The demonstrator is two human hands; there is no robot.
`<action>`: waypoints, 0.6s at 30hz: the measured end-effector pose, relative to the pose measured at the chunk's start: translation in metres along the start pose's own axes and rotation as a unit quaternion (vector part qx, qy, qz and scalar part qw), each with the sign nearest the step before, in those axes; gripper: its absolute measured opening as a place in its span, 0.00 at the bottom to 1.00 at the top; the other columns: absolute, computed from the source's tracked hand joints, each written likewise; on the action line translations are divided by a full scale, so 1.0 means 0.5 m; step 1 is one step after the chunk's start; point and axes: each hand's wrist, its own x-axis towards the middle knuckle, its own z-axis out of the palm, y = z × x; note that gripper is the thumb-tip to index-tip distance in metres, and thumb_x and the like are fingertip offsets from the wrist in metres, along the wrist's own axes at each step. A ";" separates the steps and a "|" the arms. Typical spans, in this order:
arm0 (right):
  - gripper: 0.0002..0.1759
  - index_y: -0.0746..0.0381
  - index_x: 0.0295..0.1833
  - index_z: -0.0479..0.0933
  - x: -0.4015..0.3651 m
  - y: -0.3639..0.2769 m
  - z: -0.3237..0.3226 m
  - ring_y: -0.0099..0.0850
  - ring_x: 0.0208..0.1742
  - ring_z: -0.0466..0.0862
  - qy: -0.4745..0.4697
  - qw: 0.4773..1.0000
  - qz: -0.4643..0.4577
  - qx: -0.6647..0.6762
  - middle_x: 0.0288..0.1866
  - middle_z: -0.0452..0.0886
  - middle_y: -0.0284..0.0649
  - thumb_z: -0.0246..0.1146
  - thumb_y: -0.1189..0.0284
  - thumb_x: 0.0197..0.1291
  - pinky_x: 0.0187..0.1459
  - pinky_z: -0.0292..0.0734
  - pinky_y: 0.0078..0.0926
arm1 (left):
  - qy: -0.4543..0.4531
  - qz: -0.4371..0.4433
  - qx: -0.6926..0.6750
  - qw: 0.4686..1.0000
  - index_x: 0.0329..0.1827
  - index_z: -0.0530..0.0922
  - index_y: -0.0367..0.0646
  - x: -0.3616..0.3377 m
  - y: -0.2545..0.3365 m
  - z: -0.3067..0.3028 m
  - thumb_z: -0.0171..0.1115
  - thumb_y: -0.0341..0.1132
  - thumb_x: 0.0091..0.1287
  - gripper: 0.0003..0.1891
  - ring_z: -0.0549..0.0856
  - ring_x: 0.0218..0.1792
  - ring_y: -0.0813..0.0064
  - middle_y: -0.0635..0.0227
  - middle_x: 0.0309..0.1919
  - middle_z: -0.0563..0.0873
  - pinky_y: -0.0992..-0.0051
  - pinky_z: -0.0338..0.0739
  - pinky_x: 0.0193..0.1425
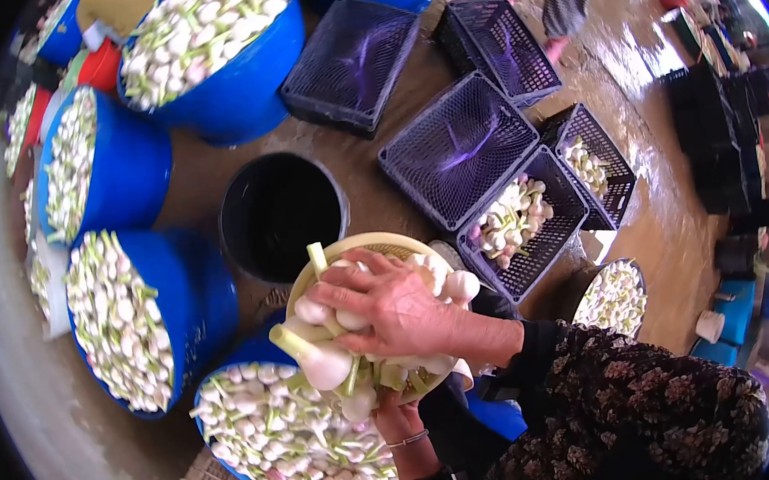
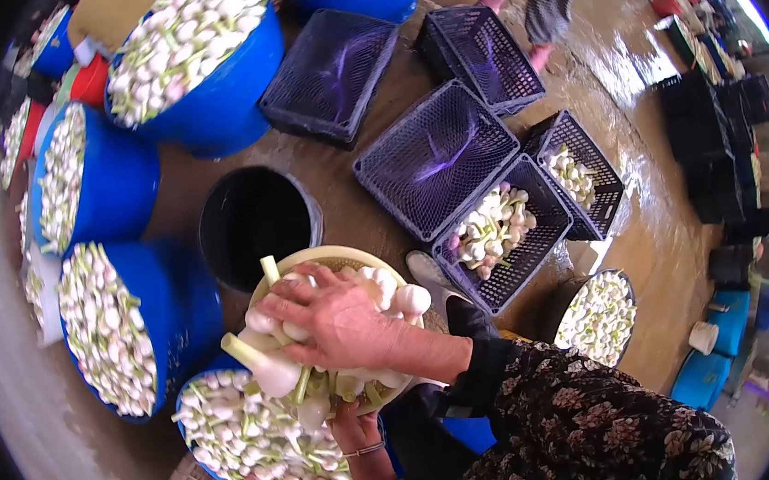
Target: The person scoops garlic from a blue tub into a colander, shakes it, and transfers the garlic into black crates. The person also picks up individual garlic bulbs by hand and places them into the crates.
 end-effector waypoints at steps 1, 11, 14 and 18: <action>0.36 0.51 0.64 0.69 0.007 0.041 -0.022 0.52 0.62 0.70 0.020 1.000 0.015 0.008 0.62 0.72 0.39 0.67 0.56 0.47 0.56 0.72 0.53 | -0.011 -0.001 0.007 1.000 0.69 0.60 0.53 0.017 0.003 0.042 0.58 0.18 0.47 0.41 0.76 0.59 0.55 0.60 0.62 0.72 0.47 0.82 0.48; 0.33 0.61 0.65 0.66 0.004 0.538 -0.114 0.51 0.64 0.69 0.360 0.917 0.115 0.130 0.62 0.71 0.51 0.60 0.60 0.55 0.64 0.64 0.44 | -0.118 0.400 0.472 0.777 0.69 0.62 0.33 0.342 -0.052 0.437 0.61 0.20 0.52 0.36 0.75 0.59 0.60 0.54 0.63 0.72 0.62 0.71 0.63; 0.35 0.63 0.68 0.60 -0.057 0.665 -0.102 0.51 0.67 0.65 0.343 0.884 0.286 0.140 0.67 0.64 0.52 0.58 0.64 0.55 0.67 0.61 0.40 | -0.087 0.555 0.559 0.610 0.69 0.61 0.35 0.358 -0.114 0.608 0.57 0.17 0.51 0.37 0.69 0.64 0.51 0.51 0.65 0.71 0.60 0.60 0.70; 0.40 0.63 0.72 0.54 -0.184 0.762 -0.027 0.42 0.70 0.64 0.318 0.828 0.427 0.178 0.68 0.63 0.51 0.61 0.72 0.55 0.69 0.60 0.36 | -0.057 0.498 0.710 0.494 0.72 0.61 0.59 0.445 -0.198 0.704 0.61 0.19 0.50 0.43 0.76 0.57 0.49 0.52 0.67 0.63 0.56 0.77 0.51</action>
